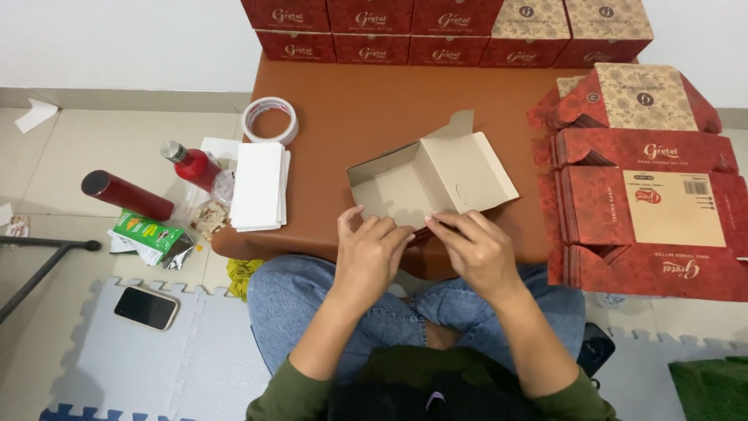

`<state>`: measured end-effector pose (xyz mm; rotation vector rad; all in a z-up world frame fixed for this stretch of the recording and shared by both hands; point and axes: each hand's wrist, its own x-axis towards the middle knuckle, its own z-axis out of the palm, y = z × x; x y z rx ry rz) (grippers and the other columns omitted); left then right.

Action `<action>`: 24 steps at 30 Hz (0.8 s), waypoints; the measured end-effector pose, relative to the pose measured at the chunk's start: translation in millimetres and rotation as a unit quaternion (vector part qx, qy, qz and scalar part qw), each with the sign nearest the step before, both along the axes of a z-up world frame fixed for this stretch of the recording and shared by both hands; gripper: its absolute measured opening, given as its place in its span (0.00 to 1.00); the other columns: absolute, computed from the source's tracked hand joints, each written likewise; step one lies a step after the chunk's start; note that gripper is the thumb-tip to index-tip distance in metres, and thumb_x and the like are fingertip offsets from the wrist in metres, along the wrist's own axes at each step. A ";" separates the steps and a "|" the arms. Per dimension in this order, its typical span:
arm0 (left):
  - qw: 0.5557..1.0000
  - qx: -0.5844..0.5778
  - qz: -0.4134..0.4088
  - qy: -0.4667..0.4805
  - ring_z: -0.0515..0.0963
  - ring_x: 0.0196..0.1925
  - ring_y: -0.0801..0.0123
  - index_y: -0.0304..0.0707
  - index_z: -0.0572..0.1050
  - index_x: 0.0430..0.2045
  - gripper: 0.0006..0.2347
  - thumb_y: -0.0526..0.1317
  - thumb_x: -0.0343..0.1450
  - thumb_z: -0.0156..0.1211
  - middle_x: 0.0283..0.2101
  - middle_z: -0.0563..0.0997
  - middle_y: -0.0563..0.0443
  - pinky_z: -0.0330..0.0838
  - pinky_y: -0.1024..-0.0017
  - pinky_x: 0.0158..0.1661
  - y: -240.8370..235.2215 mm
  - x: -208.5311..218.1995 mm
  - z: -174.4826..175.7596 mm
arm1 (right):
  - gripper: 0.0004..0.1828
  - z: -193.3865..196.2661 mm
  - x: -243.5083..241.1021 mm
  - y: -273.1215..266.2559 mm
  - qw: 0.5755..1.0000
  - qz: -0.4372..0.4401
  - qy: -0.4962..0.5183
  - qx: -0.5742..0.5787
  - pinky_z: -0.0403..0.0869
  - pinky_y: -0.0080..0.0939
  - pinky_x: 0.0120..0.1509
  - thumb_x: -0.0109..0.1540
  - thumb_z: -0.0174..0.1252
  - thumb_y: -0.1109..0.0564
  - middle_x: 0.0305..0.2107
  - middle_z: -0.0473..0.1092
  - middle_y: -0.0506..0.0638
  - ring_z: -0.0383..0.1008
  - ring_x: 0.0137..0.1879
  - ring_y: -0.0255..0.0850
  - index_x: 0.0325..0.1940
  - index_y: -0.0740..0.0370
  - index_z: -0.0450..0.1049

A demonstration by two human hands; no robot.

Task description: Assembling cardboard boxes from flat templates by folding and tucking edges.

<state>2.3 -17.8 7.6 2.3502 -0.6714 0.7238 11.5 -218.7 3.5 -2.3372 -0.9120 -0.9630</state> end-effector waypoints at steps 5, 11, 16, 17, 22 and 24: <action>0.998 -0.012 0.050 -0.035 0.78 0.38 0.66 0.43 0.83 0.37 0.07 0.40 0.69 0.68 0.29 0.79 0.53 0.56 0.48 0.62 26.7 -1.7 -8.1 | 0.11 -8.4 1.8 -1.4 1.000 -0.012 -0.013 -0.012 0.77 0.41 0.44 0.62 0.59 0.67 0.34 0.76 0.49 0.77 0.38 0.44 0.43 0.56 0.82; 0.945 0.074 0.312 -0.067 0.78 0.41 0.63 0.46 0.82 0.41 0.09 0.41 0.69 0.71 0.36 0.79 0.55 0.66 0.59 0.55 113.2 2.7 -17.9 | 0.12 -7.6 3.5 -2.3 0.999 -0.034 -0.009 0.002 0.77 0.38 0.46 0.62 0.59 0.69 0.33 0.76 0.47 0.76 0.37 0.43 0.41 0.56 0.82; 0.930 0.106 0.348 0.045 0.81 0.40 0.60 0.46 0.83 0.39 0.12 0.45 0.65 0.73 0.36 0.81 0.54 0.68 0.60 0.52 136.3 1.6 -17.2 | 0.10 -4.8 5.9 -3.3 1.000 -0.022 -0.012 -0.001 0.77 0.39 0.45 0.61 0.61 0.68 0.33 0.75 0.47 0.76 0.38 0.43 0.41 0.55 0.82; 0.933 0.107 0.337 0.062 0.81 0.40 0.59 0.46 0.83 0.38 0.12 0.45 0.64 0.73 0.36 0.81 0.53 0.68 0.59 0.52 138.8 3.2 -20.3 | 0.11 -4.9 5.4 -3.2 1.000 -0.026 -0.010 -0.003 0.77 0.38 0.45 0.61 0.61 0.68 0.33 0.75 0.46 0.76 0.38 0.43 0.41 0.55 0.82; 0.933 0.105 0.335 0.079 0.83 0.37 0.55 0.46 0.83 0.36 0.10 0.43 0.63 0.72 0.34 0.82 0.50 0.69 0.58 0.52 139.0 0.6 -15.1 | 0.10 -0.1 2.6 -1.5 1.000 -0.023 0.005 -0.001 0.77 0.38 0.46 0.61 0.63 0.70 0.33 0.75 0.47 0.76 0.38 0.44 0.40 0.57 0.82; 0.939 0.098 0.322 0.071 0.83 0.34 0.54 0.45 0.84 0.33 0.07 0.41 0.65 0.68 0.31 0.82 0.49 0.71 0.58 0.49 137.4 -0.9 -5.9 | 0.11 -1.0 2.6 -2.8 0.999 -0.035 0.011 -0.012 0.77 0.39 0.47 0.61 0.63 0.69 0.33 0.75 0.47 0.76 0.38 0.43 0.40 0.55 0.83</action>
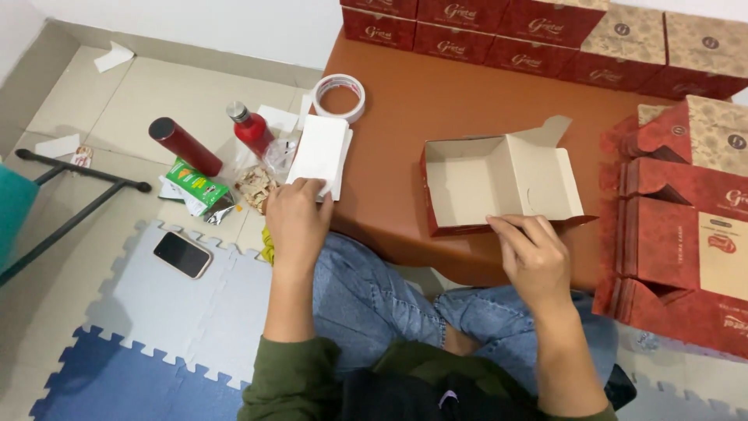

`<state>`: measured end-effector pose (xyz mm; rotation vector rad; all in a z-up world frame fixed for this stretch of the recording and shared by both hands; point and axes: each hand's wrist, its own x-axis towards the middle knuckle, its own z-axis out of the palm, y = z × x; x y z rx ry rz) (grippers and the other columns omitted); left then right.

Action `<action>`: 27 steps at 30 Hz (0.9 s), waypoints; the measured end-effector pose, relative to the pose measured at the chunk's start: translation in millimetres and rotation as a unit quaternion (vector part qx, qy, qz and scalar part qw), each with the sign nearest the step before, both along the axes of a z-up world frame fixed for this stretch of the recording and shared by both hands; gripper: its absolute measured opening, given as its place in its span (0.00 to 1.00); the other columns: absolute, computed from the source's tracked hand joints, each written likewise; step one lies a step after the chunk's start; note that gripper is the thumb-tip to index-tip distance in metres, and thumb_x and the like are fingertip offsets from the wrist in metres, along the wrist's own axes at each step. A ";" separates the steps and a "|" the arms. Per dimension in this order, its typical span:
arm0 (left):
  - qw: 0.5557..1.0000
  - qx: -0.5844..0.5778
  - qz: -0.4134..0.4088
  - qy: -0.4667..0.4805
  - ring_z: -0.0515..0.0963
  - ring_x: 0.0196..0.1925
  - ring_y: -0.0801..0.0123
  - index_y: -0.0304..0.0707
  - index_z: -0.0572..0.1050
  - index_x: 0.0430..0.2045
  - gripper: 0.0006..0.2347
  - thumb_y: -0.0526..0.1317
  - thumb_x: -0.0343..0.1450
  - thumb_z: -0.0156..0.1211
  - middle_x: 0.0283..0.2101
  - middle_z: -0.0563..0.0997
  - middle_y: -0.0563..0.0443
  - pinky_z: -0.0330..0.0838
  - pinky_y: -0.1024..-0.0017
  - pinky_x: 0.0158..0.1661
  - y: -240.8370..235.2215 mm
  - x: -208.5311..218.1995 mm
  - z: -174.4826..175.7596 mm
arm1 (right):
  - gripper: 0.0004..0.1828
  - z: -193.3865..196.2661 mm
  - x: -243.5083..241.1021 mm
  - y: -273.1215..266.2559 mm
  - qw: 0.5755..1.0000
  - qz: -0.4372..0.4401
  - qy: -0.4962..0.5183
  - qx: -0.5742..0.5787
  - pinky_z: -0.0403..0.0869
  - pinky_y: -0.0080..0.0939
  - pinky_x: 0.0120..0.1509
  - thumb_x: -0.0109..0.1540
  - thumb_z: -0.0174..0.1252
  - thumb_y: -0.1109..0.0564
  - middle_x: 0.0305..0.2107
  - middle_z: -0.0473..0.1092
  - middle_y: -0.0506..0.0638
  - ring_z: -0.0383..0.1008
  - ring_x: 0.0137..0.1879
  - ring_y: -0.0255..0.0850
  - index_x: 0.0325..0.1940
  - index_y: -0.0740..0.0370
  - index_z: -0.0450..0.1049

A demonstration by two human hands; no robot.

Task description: Assembling cardboard boxes from flat templates by folding and tucking edges.

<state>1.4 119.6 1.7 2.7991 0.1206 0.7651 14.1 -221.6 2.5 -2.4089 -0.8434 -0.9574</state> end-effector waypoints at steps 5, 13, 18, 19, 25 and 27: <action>1.000 -0.009 0.000 -0.007 0.84 0.34 0.55 0.47 0.84 0.34 0.06 0.40 0.68 0.62 0.31 0.83 0.50 0.71 0.60 0.48 9.2 2.9 -14.1 | 0.10 -1.3 0.3 0.7 1.000 0.002 -0.006 0.008 0.77 0.39 0.47 0.62 0.64 0.69 0.33 0.75 0.47 0.75 0.38 0.44 0.40 0.56 0.83; 0.997 -0.080 0.009 0.013 0.84 0.35 0.51 0.44 0.84 0.35 0.08 0.38 0.72 0.57 0.30 0.84 0.47 0.71 0.60 0.48 11.2 0.8 -9.0 | 0.09 -1.1 -1.7 1.5 1.000 0.000 -0.004 0.017 0.77 0.40 0.47 0.62 0.64 0.68 0.34 0.76 0.48 0.76 0.38 0.44 0.41 0.57 0.83; 0.989 -0.145 0.029 0.022 0.84 0.36 0.47 0.46 0.84 0.35 0.08 0.41 0.72 0.57 0.28 0.84 0.45 0.69 0.57 0.49 17.8 0.3 -10.2 | 0.10 2.9 -1.7 3.2 1.000 0.008 -0.005 0.023 0.78 0.41 0.46 0.60 0.65 0.69 0.34 0.77 0.50 0.77 0.38 0.45 0.41 0.58 0.83; 0.989 -0.144 0.028 0.021 0.84 0.36 0.47 0.46 0.84 0.35 0.08 0.41 0.72 0.57 0.28 0.84 0.45 0.69 0.57 0.49 19.0 0.6 -8.8 | 0.10 3.6 -1.8 3.6 1.000 0.007 -0.006 0.023 0.78 0.41 0.46 0.60 0.65 0.69 0.34 0.77 0.50 0.77 0.38 0.45 0.41 0.58 0.83; 0.946 -0.315 0.057 0.057 0.83 0.40 0.42 0.49 0.84 0.36 0.09 0.44 0.72 0.56 0.34 0.85 0.43 0.72 0.53 0.45 25.1 -0.5 -6.3 | 0.10 5.9 -2.2 5.4 0.999 0.016 -0.011 0.034 0.77 0.41 0.44 0.60 0.64 0.70 0.34 0.76 0.51 0.76 0.36 0.46 0.41 0.60 0.83; 0.933 -0.349 0.058 0.068 0.83 0.43 0.41 0.48 0.85 0.36 0.09 0.43 0.71 0.56 0.34 0.85 0.42 0.72 0.53 0.46 28.1 0.2 -9.2 | 0.10 6.0 -1.8 4.9 0.999 0.023 -0.014 0.032 0.77 0.42 0.45 0.59 0.64 0.70 0.34 0.76 0.51 0.77 0.37 0.47 0.41 0.60 0.83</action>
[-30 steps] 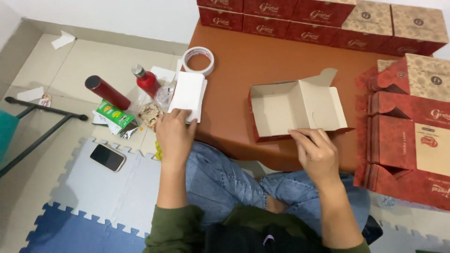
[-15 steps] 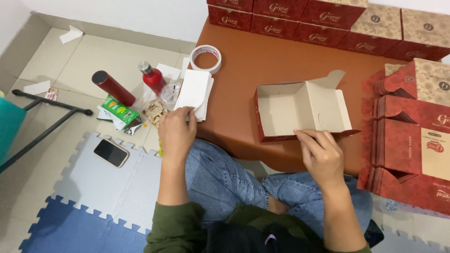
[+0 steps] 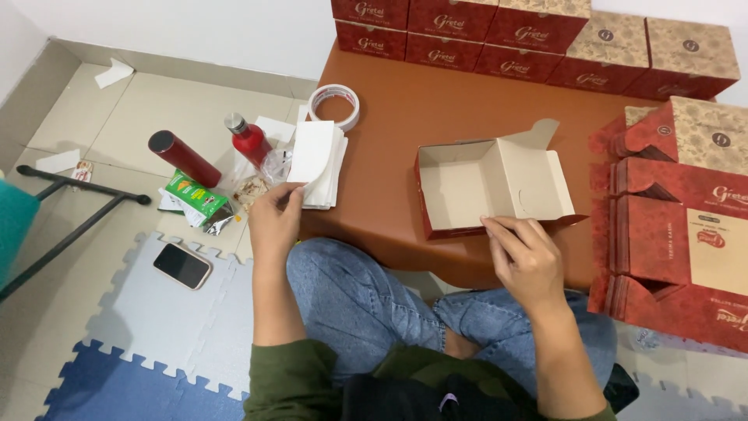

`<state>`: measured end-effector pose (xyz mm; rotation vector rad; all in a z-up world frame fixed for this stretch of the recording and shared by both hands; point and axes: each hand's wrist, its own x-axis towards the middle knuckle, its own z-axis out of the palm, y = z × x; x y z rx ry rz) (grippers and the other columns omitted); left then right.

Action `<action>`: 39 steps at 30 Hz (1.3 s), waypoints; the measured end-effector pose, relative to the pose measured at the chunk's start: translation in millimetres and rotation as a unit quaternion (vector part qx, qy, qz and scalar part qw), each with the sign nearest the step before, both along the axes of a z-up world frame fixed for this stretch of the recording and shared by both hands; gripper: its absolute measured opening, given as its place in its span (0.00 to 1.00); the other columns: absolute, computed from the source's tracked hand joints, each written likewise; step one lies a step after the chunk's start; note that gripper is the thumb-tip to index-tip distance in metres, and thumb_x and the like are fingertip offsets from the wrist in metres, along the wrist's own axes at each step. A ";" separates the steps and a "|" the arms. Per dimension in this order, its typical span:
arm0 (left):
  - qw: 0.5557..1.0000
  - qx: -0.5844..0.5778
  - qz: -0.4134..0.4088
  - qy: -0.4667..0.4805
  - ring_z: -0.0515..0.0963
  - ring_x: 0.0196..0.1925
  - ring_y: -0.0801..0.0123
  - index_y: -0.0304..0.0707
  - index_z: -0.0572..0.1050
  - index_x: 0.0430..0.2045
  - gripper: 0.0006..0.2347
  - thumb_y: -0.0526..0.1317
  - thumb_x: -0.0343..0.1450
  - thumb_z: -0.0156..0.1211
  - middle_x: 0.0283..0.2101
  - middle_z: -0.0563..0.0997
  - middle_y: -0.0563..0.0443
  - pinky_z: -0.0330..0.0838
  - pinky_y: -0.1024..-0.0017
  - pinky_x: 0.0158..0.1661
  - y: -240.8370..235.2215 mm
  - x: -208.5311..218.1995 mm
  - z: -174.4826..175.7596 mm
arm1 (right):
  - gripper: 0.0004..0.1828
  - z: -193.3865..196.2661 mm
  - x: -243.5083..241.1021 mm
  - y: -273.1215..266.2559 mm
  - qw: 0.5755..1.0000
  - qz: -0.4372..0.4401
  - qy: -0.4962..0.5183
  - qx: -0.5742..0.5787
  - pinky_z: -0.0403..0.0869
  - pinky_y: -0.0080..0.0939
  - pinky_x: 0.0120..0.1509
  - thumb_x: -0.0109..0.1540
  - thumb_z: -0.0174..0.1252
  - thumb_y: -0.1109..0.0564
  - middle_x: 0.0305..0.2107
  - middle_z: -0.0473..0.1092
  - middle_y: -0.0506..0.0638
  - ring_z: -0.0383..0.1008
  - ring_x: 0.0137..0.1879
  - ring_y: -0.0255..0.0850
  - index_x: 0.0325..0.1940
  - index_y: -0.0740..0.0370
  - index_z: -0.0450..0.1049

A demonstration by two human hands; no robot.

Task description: Assembling cardboard boxes from flat templates by folding and tucking edges.

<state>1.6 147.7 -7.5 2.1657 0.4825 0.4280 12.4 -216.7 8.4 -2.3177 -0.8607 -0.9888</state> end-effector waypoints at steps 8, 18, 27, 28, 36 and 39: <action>0.990 0.056 -0.018 -0.131 0.83 0.41 0.46 0.42 0.82 0.34 0.08 0.37 0.73 0.54 0.36 0.85 0.43 0.72 0.57 0.47 -8.5 -6.4 26.8 | 0.10 8.8 -5.1 2.2 1.000 -0.006 -0.012 -0.001 0.77 0.43 0.44 0.59 0.64 0.70 0.35 0.77 0.53 0.78 0.38 0.48 0.42 0.61 0.83; 0.870 -0.256 -0.365 -0.210 0.86 0.41 0.50 0.33 0.74 0.24 0.12 0.39 0.74 0.46 0.37 0.86 0.32 0.74 0.65 0.42 -73.5 -23.5 85.8 | 0.41 77.8 -19.2 30.7 0.890 0.163 0.386 0.177 0.64 0.74 0.65 0.61 0.60 0.52 0.64 0.60 0.73 0.64 0.63 0.68 0.75 0.62 0.52; 0.919 -0.138 -0.355 -0.100 0.82 0.47 0.31 0.30 0.71 0.55 0.16 0.33 0.72 0.56 0.44 0.82 0.24 0.79 0.45 0.41 -115.0 -18.5 116.3 | 0.34 26.4 -30.7 20.0 0.787 0.159 0.444 0.398 0.80 0.38 0.49 0.61 0.58 0.66 0.48 0.74 0.55 0.76 0.49 0.38 0.68 0.61 0.53; 0.919 -0.137 -0.357 -0.097 0.82 0.47 0.31 0.30 0.71 0.55 0.16 0.33 0.72 0.56 0.44 0.82 0.24 0.79 0.45 0.41 -118.7 -16.8 115.2 | 0.34 33.1 -26.3 14.7 0.786 0.157 0.444 0.401 0.80 0.38 0.49 0.61 0.58 0.66 0.48 0.74 0.55 0.76 0.49 0.38 0.68 0.61 0.53; 0.941 0.012 -0.298 -0.159 0.83 0.35 0.46 0.34 0.61 0.57 0.19 0.30 0.73 0.59 0.34 0.80 0.35 0.80 0.57 0.36 -142.3 46.8 99.6 | 0.13 62.2 0.3 -0.4 0.959 -0.011 0.192 0.209 0.80 0.40 0.44 0.64 0.60 0.66 0.39 0.69 0.53 0.78 0.39 0.46 0.54 0.63 0.73; 0.936 0.130 -0.305 -0.119 0.84 0.37 0.43 0.38 0.68 0.46 0.13 0.33 0.70 0.63 0.35 0.82 0.38 0.77 0.51 0.36 -145.7 72.1 100.6 | 0.07 42.7 -2.0 6.0 0.983 -0.035 0.153 0.090 0.78 0.38 0.47 0.64 0.61 0.58 0.33 0.72 0.43 0.77 0.42 0.41 0.46 0.53 0.77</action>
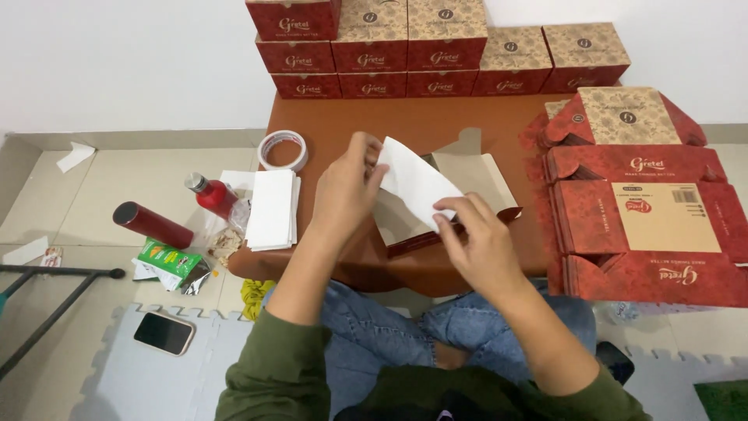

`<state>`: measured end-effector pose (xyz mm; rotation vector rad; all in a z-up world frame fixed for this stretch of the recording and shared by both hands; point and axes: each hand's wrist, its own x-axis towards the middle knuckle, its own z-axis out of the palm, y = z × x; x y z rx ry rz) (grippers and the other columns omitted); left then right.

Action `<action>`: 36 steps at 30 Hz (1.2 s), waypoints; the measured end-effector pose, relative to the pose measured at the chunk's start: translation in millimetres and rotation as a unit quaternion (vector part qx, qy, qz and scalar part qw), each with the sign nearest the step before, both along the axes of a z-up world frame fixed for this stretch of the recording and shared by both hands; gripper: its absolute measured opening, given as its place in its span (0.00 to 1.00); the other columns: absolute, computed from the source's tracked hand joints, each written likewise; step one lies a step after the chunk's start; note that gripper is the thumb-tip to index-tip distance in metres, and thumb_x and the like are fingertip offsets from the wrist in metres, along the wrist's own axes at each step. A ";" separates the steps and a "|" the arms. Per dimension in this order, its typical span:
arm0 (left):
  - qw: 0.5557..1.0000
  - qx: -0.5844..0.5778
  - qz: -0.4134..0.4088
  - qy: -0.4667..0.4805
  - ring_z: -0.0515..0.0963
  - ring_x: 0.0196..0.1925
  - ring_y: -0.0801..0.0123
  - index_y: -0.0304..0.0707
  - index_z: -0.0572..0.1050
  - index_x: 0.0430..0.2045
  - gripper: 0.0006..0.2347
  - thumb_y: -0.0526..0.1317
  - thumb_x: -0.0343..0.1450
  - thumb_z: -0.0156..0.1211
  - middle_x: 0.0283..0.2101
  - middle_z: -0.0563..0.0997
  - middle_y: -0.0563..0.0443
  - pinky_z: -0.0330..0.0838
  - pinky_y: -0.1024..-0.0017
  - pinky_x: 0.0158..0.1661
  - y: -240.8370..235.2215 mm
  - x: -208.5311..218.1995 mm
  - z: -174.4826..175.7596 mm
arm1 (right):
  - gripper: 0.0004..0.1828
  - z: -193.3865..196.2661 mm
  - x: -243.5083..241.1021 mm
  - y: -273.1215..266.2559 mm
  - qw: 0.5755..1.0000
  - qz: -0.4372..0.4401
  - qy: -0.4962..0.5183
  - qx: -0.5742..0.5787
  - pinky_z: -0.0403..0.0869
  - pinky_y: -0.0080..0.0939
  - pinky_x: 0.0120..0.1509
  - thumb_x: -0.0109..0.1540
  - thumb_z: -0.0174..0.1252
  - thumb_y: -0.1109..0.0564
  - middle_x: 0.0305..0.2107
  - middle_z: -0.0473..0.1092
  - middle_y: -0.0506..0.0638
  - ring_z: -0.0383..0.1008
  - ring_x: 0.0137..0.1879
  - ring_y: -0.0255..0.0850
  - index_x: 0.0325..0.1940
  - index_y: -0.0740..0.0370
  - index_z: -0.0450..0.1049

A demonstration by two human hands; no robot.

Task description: Assembling cardboard boxes from flat templates by folding and tucking edges.

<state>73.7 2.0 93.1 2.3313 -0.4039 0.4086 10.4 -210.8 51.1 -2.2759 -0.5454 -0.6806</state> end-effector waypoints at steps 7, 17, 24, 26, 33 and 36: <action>0.909 0.367 -0.079 -0.183 0.83 0.27 0.66 0.50 0.79 0.35 0.08 0.35 0.65 0.66 0.24 0.81 0.56 0.76 0.72 0.30 -20.1 80.9 -88.5 | 0.19 -10.8 5.5 15.8 0.977 -0.025 0.133 -0.166 0.54 0.59 0.70 0.70 0.47 0.44 0.33 0.76 0.52 0.74 0.53 0.47 0.53 0.56 0.77; 0.852 0.449 -0.136 -0.233 0.83 0.24 0.65 0.55 0.79 0.18 0.09 0.31 0.62 0.61 0.20 0.82 0.57 0.73 0.68 0.25 -31.6 105.7 -123.5 | 0.31 -12.6 23.8 40.6 0.937 -0.025 0.229 -0.262 0.44 0.63 0.75 0.70 0.36 0.43 0.31 0.78 0.61 0.78 0.46 0.50 0.38 0.66 0.81; 0.841 0.462 -0.145 -0.241 0.81 0.21 0.64 0.54 0.77 0.12 0.09 0.32 0.59 0.63 0.17 0.80 0.56 0.70 0.65 0.22 -36.0 113.8 -162.1 | 0.33 -12.0 24.9 38.9 0.933 -0.031 0.219 -0.283 0.44 0.65 0.75 0.70 0.39 0.41 0.34 0.76 0.62 0.74 0.49 0.50 0.31 0.65 0.82; 0.842 0.459 -0.136 -0.250 0.80 0.21 0.63 0.54 0.78 0.13 0.08 0.32 0.59 0.63 0.19 0.80 0.55 0.69 0.64 0.22 -39.3 115.6 -165.9 | 0.33 -20.8 26.2 37.8 0.939 -0.032 0.194 -0.282 0.43 0.66 0.75 0.69 0.42 0.38 0.36 0.73 0.60 0.71 0.51 0.51 0.30 0.64 0.82; 0.824 0.463 -0.148 -0.291 0.67 0.46 0.57 0.46 0.83 0.22 0.03 0.34 0.63 0.64 0.47 0.74 0.52 0.62 0.61 0.46 -26.9 87.8 -95.2 | 0.31 -23.6 21.5 19.7 0.935 0.063 0.158 -0.312 0.31 0.77 0.76 0.63 0.54 0.31 0.32 0.77 0.60 0.75 0.53 0.52 0.40 0.62 0.82; 0.874 0.413 -0.121 -0.225 0.71 0.41 0.61 0.44 0.83 0.26 0.03 0.35 0.64 0.63 0.42 0.70 0.54 0.66 0.65 0.38 -20.0 87.7 -107.9 | 0.11 -45.2 32.5 -2.8 0.942 0.066 0.085 -0.319 0.37 0.76 0.77 0.59 0.61 0.46 0.31 0.77 0.52 0.75 0.54 0.46 0.35 0.54 0.79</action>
